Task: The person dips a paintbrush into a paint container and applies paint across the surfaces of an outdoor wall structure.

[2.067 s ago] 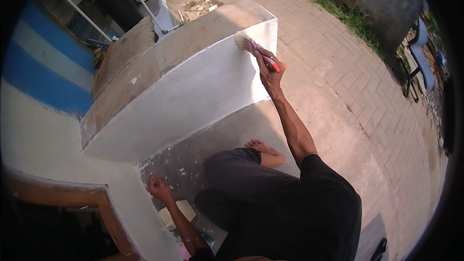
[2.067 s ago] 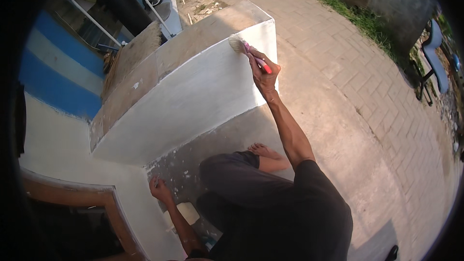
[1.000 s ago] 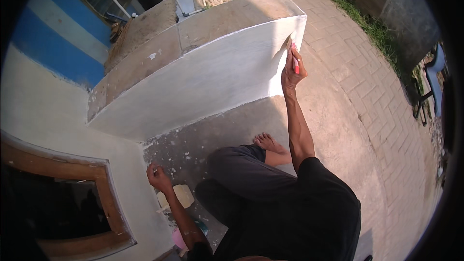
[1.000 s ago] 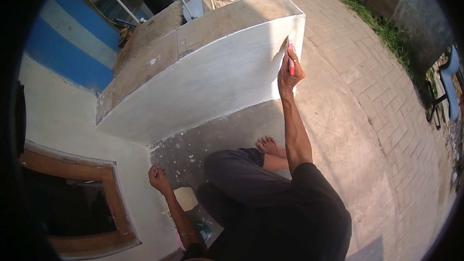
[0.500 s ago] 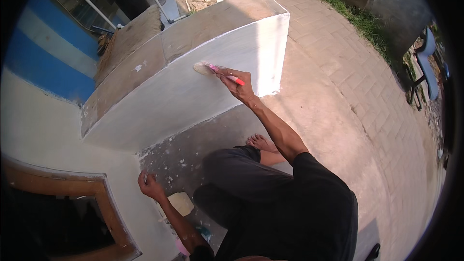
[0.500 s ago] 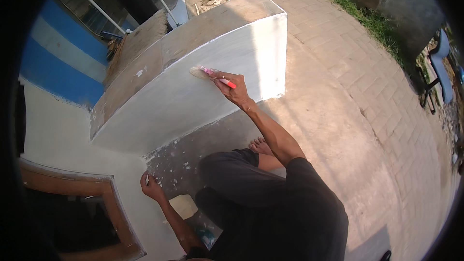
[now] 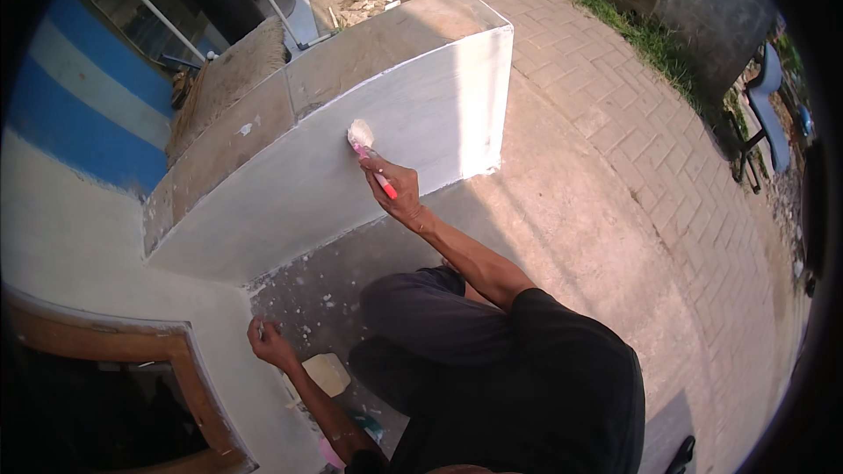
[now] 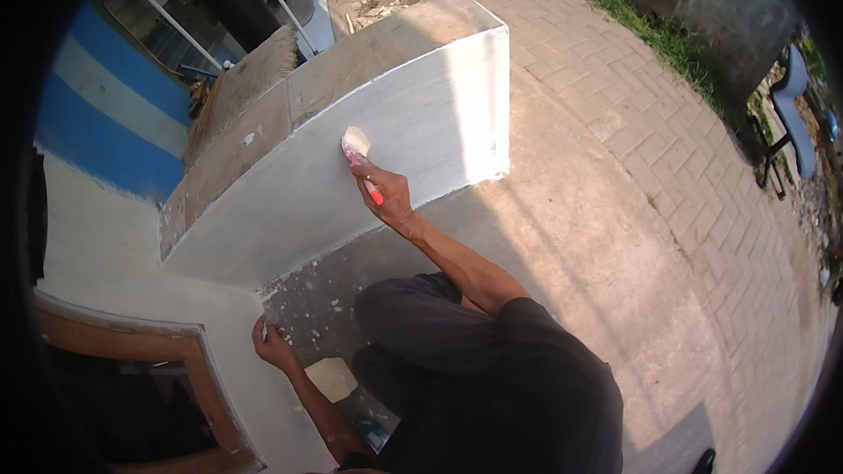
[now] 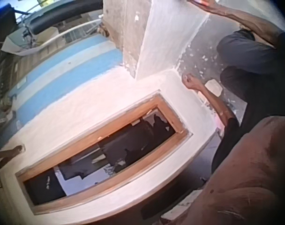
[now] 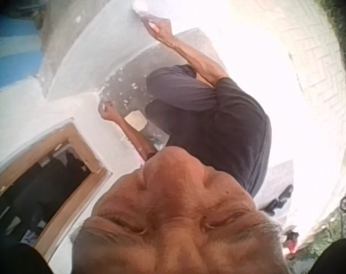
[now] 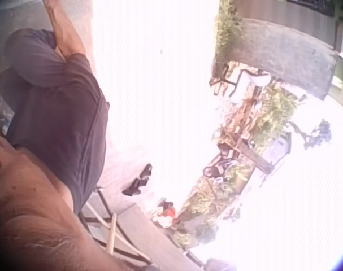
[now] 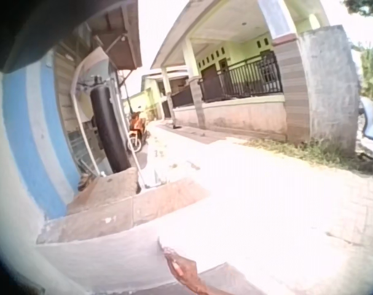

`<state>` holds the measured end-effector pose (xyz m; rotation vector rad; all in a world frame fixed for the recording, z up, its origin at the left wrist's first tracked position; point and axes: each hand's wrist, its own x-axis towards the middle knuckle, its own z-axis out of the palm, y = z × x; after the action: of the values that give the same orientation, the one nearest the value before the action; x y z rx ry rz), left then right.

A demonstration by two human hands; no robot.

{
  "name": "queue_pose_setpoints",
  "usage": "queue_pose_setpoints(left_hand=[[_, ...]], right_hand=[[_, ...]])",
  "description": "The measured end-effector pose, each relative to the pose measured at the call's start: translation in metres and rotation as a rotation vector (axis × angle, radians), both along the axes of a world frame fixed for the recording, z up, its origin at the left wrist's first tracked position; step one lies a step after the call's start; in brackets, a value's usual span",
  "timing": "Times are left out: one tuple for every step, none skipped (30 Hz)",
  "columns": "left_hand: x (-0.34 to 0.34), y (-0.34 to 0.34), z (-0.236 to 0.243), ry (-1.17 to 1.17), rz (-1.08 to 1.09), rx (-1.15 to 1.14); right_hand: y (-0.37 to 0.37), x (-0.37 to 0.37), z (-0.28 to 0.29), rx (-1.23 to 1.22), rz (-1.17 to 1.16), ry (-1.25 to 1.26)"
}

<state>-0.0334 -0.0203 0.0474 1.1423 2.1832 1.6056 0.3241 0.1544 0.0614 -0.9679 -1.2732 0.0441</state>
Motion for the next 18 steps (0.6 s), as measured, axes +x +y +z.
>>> queue_pose_setpoints(left_hand=[[0.003, 0.003, 0.004, 0.024, -0.009, -0.001], [0.006, 0.007, 0.010, 0.049, -0.014, 0.001], [0.008, 0.010, 0.012, 0.049, -0.015, 0.000], [0.010, 0.013, 0.015, 0.028, -0.014, 0.018], [0.010, 0.013, 0.017, 0.006, -0.007, 0.037], [0.011, 0.013, 0.018, 0.002, -0.008, 0.036], [0.009, 0.007, 0.021, -0.032, 0.015, 0.046], [0.007, 0.006, 0.018, -0.075, 0.029, 0.052], [0.002, 0.001, 0.015, -0.079, 0.039, 0.054], [-0.003, -0.004, 0.011, -0.045, 0.043, 0.050], [-0.011, -0.008, 0.006, -0.009, 0.047, 0.046], [-0.014, -0.010, -0.001, -0.020, 0.049, 0.050], [-0.018, -0.014, -0.008, -0.032, 0.046, 0.052], [-0.020, -0.015, -0.013, -0.042, 0.041, 0.056], [-0.015, -0.012, -0.015, -0.054, 0.029, 0.060], [-0.009, -0.010, -0.016, -0.058, 0.033, 0.037], [-0.008, -0.011, -0.016, -0.052, 0.049, 0.011], [-0.010, -0.009, -0.019, -0.052, 0.051, 0.013]], right_hand=[[-0.007, -0.027, -0.006, 0.012, 0.256, -0.118], [-0.010, -0.050, -0.010, -0.002, 0.504, -0.203], [-0.005, -0.056, -0.002, -0.004, 0.503, -0.203], [-0.001, -0.060, 0.005, 0.027, 0.545, -0.258], [0.000, -0.062, 0.012, 0.059, 0.591, -0.313], [0.009, -0.047, 0.019, 0.032, 0.534, -0.277], [0.022, -0.027, 0.027, 0.010, 0.491, -0.236], [0.027, 0.005, 0.036, -0.056, 0.405, -0.146], [0.027, 0.040, 0.043, -0.085, 0.403, 0.010], [0.023, 0.080, 0.043, -0.164, 0.372, 0.082], [0.017, 0.114, 0.046, -0.123, 0.239, 0.087], [0.009, 0.149, 0.045, -0.100, 0.085, 0.133], [0.005, 0.183, 0.045, -0.031, -0.016, 0.227], [0.004, 0.210, 0.041, -0.020, -0.148, 0.362], [0.008, 0.238, 0.035, 0.079, -0.326, 0.355], [0.014, 0.257, 0.025, 0.180, -0.501, 0.348], [0.015, 0.249, 0.031, 0.182, -0.499, 0.348], [0.020, 0.234, 0.034, 0.162, -0.554, 0.327]])
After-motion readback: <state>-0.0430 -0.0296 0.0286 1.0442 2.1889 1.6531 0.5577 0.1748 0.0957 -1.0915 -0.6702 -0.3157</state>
